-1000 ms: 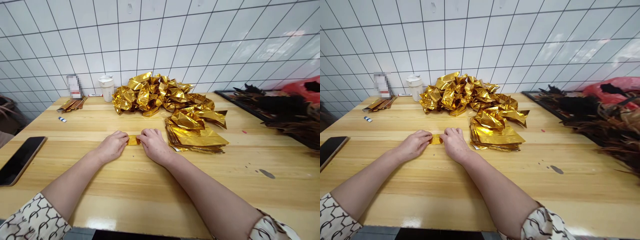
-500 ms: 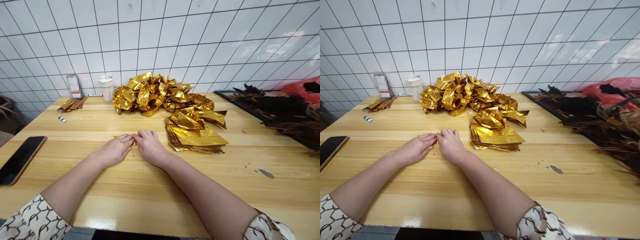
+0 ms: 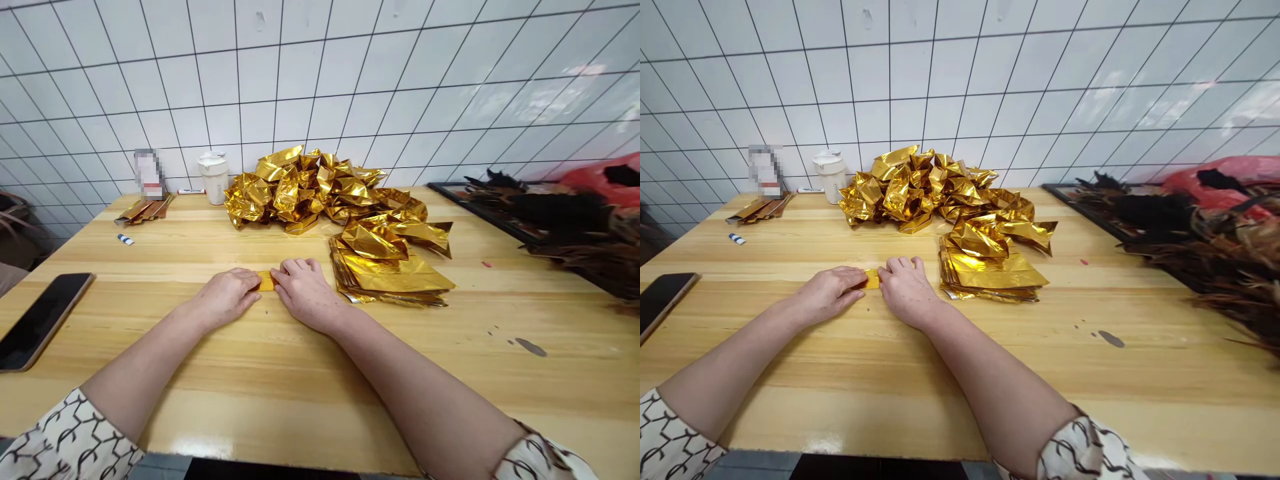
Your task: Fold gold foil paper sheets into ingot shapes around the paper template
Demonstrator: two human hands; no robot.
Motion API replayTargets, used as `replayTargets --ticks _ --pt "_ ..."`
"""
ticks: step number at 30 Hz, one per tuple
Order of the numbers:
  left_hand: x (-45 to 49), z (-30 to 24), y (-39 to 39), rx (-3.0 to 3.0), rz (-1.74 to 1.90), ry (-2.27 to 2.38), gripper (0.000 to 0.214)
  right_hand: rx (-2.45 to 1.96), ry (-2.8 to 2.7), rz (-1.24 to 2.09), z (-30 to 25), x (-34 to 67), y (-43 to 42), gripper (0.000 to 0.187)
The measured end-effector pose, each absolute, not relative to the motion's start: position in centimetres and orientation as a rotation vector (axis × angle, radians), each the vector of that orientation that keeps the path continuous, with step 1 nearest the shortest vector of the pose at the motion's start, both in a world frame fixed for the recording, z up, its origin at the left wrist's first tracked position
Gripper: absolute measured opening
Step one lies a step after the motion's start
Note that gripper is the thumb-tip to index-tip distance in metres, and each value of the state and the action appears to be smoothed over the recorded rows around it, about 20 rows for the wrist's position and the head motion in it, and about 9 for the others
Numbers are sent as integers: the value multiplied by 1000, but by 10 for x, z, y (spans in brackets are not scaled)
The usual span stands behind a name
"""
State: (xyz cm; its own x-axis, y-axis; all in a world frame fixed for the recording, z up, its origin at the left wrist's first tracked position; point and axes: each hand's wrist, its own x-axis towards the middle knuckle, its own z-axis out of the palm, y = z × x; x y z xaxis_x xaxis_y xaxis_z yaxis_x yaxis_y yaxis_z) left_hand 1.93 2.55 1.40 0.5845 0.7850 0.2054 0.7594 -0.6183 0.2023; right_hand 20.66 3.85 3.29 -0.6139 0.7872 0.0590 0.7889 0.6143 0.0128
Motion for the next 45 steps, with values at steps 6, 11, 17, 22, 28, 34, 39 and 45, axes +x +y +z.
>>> replayTargets --ticks 6,11,17,22,28,34,39,45 --pt "18 23 24 2637 342 1461 11 -1371 -2771 -31 34 207 40 29" --pt "13 27 26 2569 357 1511 8 -1364 -2748 -35 32 212 42 28" --pt "7 26 29 2546 358 1542 10 -1336 -2740 -17 33 220 43 28" --pt "6 26 28 2637 306 1506 12 -1341 -2742 -7 34 219 45 28" --pt "8 27 25 2791 194 1484 19 -1318 -2736 -47 32 219 46 28" --pt "6 22 26 2881 189 1456 24 -1285 -2711 -84 30 218 45 31" --pt "3 19 28 2881 226 1471 25 -1261 -2702 -135 27 218 46 31" --pt "3 21 26 2823 318 1480 21 -1235 -2735 -256 26 215 46 33"
